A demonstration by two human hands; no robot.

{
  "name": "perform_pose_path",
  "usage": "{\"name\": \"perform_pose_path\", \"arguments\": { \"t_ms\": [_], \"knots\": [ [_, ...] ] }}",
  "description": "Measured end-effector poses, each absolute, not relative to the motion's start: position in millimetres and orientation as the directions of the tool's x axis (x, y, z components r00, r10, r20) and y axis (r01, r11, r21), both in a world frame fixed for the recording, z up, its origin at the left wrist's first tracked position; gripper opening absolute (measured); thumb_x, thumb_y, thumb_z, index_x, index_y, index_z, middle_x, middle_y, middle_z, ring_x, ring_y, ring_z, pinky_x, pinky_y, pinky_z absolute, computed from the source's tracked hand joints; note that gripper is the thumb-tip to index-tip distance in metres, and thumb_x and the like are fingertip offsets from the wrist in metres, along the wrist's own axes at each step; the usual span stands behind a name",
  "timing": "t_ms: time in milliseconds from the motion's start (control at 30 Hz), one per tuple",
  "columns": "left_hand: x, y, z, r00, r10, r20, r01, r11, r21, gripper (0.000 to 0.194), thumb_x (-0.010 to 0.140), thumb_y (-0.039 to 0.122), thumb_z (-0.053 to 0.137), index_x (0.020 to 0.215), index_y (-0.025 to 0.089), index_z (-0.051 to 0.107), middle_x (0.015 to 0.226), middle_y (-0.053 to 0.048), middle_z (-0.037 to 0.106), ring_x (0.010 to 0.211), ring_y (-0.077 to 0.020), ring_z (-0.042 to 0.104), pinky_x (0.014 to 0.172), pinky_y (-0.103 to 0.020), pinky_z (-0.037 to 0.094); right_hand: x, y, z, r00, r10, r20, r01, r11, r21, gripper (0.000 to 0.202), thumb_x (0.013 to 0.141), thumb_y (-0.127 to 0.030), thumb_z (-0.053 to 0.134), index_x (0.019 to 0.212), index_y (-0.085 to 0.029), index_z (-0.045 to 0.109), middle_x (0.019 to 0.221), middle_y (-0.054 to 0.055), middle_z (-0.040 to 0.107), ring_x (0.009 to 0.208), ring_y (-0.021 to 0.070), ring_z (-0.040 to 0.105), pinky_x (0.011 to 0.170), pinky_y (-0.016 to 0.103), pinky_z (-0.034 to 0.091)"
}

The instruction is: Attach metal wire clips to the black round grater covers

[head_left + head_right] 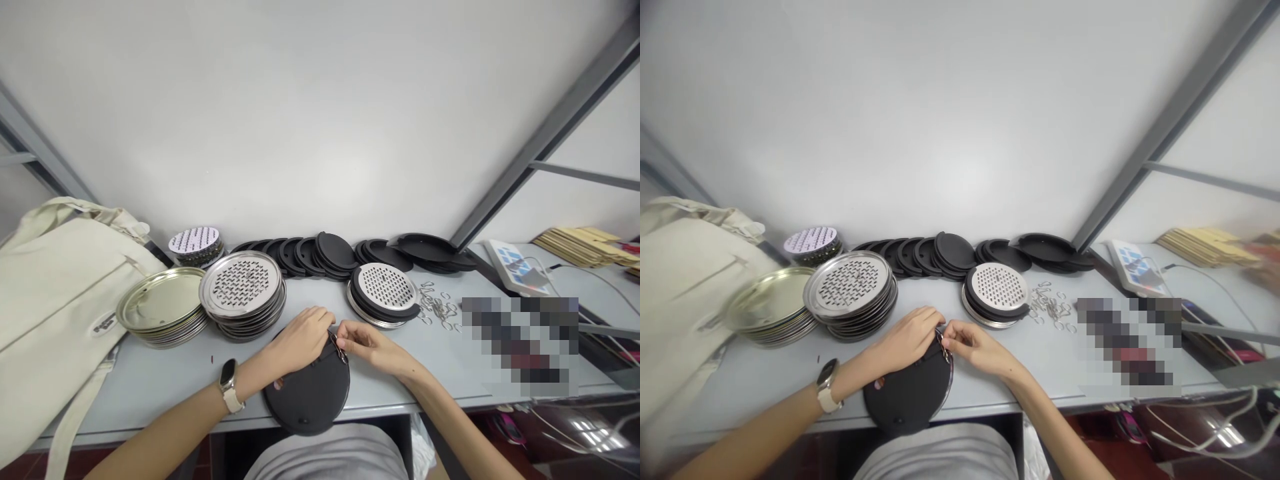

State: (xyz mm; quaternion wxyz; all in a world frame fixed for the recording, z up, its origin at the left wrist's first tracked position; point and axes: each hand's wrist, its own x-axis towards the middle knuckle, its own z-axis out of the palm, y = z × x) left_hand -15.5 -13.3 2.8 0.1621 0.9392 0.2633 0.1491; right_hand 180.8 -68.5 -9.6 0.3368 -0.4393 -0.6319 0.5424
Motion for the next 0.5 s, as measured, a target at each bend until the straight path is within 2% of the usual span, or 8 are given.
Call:
{"name": "perform_pose_path", "arguments": {
  "t_ms": [500],
  "knots": [
    [-14.7,-12.5,2.5,0.82,0.54,0.191,0.444,-0.81,0.382,0.019,0.091,0.006,0.037,0.098,0.019,0.051,0.097,-0.006,0.056,0.091,-0.0211,0.054,0.085,-0.035,0.046,181.6,-65.5,-13.1,-0.394,0.917,-0.06,0.185,0.015,-0.983,0.033,0.091,-0.046,0.056,0.076,-0.018,0.049,0.07,-0.004,0.044,0.067,0.0122,0.038,0.063,0.025,0.03]
  ]
}}
